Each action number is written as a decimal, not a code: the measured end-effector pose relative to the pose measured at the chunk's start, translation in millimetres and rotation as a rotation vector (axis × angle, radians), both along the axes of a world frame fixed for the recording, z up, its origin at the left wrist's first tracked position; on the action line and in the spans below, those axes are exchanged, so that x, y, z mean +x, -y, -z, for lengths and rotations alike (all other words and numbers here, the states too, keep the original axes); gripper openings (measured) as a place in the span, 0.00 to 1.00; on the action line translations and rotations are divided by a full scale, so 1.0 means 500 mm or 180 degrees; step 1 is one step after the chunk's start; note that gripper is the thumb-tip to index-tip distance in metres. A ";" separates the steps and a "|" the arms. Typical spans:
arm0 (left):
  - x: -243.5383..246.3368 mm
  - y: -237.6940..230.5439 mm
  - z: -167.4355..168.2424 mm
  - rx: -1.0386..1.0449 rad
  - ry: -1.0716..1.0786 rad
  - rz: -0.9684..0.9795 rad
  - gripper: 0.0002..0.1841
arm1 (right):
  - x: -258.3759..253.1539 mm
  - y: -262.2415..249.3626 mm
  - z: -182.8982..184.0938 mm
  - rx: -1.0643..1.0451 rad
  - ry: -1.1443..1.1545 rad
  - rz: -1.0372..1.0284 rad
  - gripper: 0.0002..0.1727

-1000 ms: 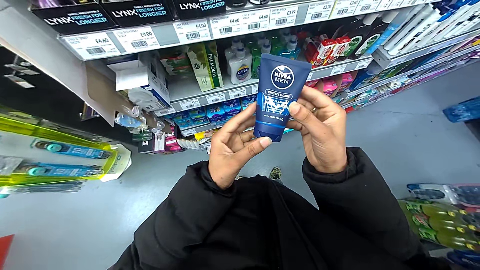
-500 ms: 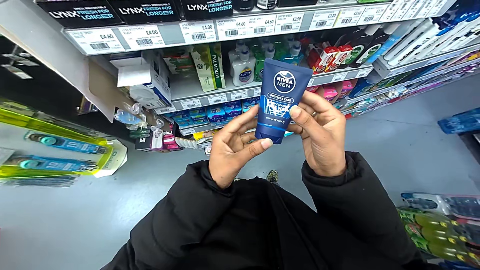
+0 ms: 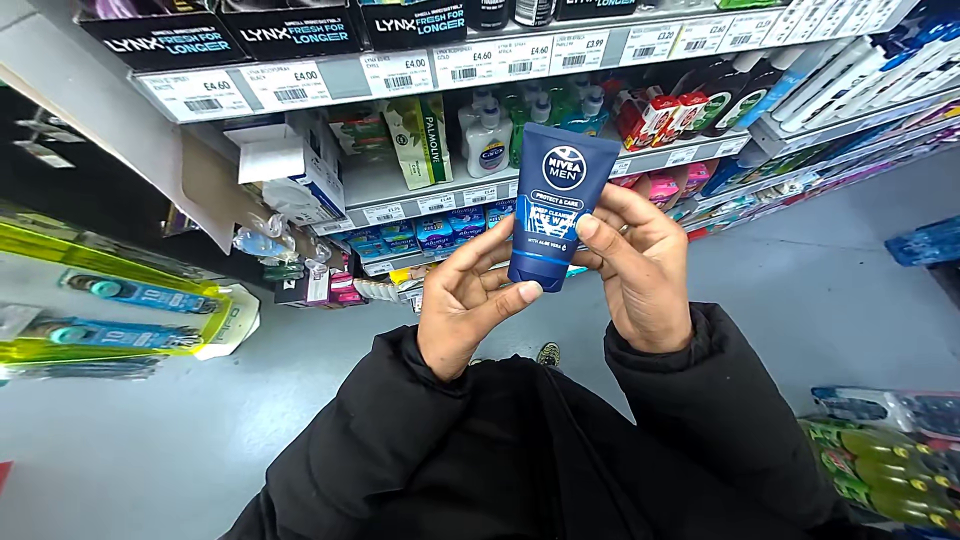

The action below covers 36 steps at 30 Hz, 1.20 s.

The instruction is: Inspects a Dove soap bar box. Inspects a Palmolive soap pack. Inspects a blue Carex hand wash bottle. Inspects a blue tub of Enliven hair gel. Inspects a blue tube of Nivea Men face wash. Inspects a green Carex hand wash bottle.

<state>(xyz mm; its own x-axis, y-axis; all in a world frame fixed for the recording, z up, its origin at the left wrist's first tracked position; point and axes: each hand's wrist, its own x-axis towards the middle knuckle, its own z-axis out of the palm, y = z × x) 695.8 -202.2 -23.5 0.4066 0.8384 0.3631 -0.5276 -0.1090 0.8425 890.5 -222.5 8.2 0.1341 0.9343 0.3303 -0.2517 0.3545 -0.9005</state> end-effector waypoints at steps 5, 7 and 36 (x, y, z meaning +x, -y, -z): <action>0.007 -0.003 -0.001 -0.0031 -0.0019 -0.0053 0.36 | 0.006 -0.003 0.002 0.0014 0.0060 0.0033 0.21; 0.010 -0.008 0.001 -0.0003 0.0004 -0.0035 0.36 | 0.009 -0.005 0.002 0.0028 0.0041 0.0034 0.21; 0.234 -0.084 0.016 0.0141 0.0115 0.0650 0.37 | 0.326 -0.073 -0.096 0.0340 0.1351 0.0573 0.17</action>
